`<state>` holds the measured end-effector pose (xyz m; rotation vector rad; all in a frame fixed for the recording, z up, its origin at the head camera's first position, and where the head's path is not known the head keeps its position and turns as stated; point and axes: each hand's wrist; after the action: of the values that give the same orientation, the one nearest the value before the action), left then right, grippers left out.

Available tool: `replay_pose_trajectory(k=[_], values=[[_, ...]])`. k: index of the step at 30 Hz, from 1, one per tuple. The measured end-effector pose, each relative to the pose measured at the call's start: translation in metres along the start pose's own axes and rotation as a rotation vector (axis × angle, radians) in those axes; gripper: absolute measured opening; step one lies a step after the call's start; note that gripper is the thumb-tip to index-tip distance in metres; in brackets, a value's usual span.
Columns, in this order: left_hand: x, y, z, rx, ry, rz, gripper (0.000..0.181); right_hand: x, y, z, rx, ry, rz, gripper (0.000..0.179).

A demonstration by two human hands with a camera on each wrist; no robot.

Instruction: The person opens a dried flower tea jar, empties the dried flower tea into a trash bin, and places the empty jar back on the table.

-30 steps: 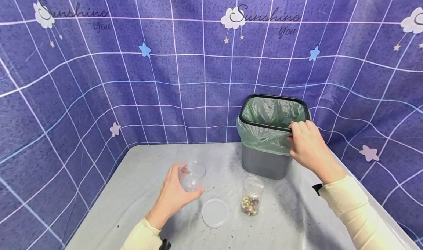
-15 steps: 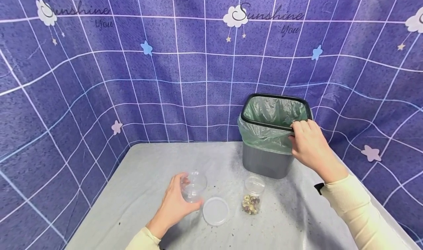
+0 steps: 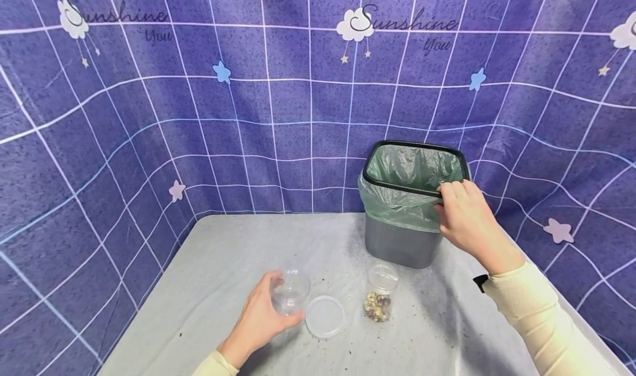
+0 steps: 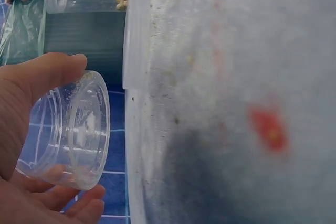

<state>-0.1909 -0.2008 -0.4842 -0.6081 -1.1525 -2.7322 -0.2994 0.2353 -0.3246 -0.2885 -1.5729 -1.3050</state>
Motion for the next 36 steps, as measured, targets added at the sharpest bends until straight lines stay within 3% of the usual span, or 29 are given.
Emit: replay_pose_trajectory(k=[22, 36], values=[[-0.010, 0.003, -0.012, 0.063, 0.103, -0.086, 0.103, 0.000, 0.001, 0.001, 0.010, -0.004, -0.017, 0.026], [-0.013, 0.004, -0.012, 0.100, 0.105, -0.095, 0.107, 0.001, 0.004, 0.002, 0.026, 0.005, -0.035, 0.024]])
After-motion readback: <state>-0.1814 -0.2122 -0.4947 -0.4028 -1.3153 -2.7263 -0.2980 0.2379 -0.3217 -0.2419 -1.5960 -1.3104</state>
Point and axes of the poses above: each hand's wrist, its own x-axis towards the middle knuckle, its own y-axis out of the back of the hand, z = x × y, and after that the axes turned 4 degrees about -y, right-handed
